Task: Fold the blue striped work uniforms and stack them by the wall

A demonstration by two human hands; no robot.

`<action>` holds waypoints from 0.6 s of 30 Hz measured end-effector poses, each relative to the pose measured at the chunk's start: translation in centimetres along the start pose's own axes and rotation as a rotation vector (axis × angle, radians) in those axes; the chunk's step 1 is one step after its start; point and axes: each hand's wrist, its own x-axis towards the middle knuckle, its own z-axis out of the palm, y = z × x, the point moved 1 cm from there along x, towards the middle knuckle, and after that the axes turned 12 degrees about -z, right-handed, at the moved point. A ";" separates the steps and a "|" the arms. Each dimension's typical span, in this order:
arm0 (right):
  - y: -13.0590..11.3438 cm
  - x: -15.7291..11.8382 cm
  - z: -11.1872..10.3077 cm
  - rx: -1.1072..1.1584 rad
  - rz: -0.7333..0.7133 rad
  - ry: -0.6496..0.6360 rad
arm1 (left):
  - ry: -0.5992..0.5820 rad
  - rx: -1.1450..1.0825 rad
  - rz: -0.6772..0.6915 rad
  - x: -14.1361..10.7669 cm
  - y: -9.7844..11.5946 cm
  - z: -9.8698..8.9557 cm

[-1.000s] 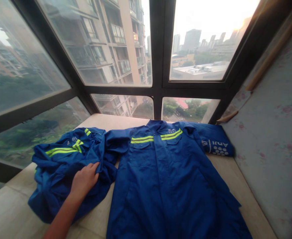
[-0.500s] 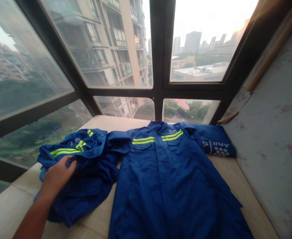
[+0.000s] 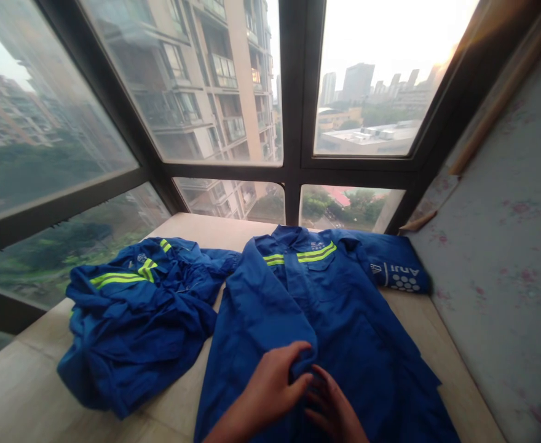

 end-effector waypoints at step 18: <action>-7.4 0.4 6.9 0.682 0.217 -0.155 | 0.511 -0.900 -0.585 9.9 -18.2 -5.9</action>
